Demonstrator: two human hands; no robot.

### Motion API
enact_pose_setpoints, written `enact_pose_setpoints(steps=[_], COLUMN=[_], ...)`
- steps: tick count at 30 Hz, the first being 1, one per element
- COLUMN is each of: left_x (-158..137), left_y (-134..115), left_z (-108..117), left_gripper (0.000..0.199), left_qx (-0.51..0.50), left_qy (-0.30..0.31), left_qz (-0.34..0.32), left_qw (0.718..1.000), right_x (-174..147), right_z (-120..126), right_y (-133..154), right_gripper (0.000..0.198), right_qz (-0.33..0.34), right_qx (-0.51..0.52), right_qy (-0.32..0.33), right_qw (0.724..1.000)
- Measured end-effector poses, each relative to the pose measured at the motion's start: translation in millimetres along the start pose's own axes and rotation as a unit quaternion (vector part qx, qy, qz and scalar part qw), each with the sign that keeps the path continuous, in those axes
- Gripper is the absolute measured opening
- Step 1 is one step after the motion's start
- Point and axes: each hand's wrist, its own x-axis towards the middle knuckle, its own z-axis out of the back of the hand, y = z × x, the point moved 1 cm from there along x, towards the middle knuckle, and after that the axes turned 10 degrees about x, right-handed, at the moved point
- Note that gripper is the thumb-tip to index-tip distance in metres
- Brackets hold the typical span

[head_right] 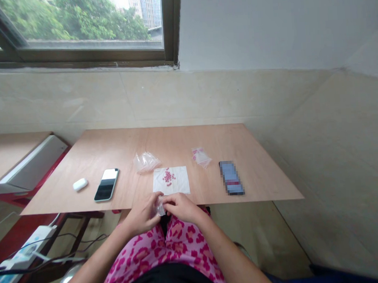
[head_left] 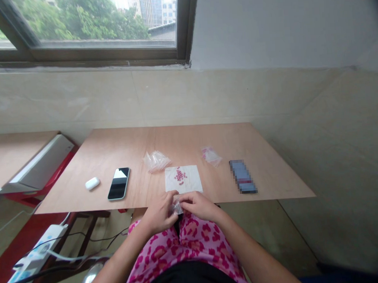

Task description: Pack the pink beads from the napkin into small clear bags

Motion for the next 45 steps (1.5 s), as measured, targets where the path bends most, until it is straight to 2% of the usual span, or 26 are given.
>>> enact_pose_setpoints(steps=[4,10,16,22,30,34,38,42,45], left_x=[1,-1,0,0,-3,-3,1,3,3], left_y=[0,13,4,-1,19,29,33,27,18], left_z=[1,3,2,0,-2,-1,-1,3,6], left_gripper=[0.05,0.055,0.044,0.049,0.069,0.058,0.045,0.051,0.064], left_qx=[-0.006,0.01,-0.001,-0.011,-0.005,0.004,0.006,0.018,0.012], left_qy=[0.003,-0.004,0.006,0.011,0.016,-0.01,-0.063,-0.09,-0.077], left_qz=[0.01,0.037,0.023,0.014,0.02,0.064,0.086,0.052,0.003], left_qw=[1.0,0.999,1.0,1.0,1.0,0.998,0.994,0.994,0.997], right_x=[2,2,2,3,2,3,2,1,0], right_z=[1,2,-9,-13,2,14,21,19,13], right_y=[-5,-8,-8,-11,-14,-14,-16,-12,-7], right_gripper=[0.027,0.024,0.021,0.018,0.022,0.044,0.048,0.046,0.044], right_qz=[0.024,0.027,-0.031,-0.003,-0.01,-0.025,-0.021,-0.017,-0.021], right_qx=[-0.02,-0.067,0.03,0.021,0.026,0.025,-0.026,-0.062,-0.069], right_qy=[0.002,-0.044,0.016,0.028,-0.016,-0.071,-0.107,-0.106,-0.093], right_qw=[1.0,0.996,0.999,0.999,0.999,0.997,0.994,0.992,0.993])
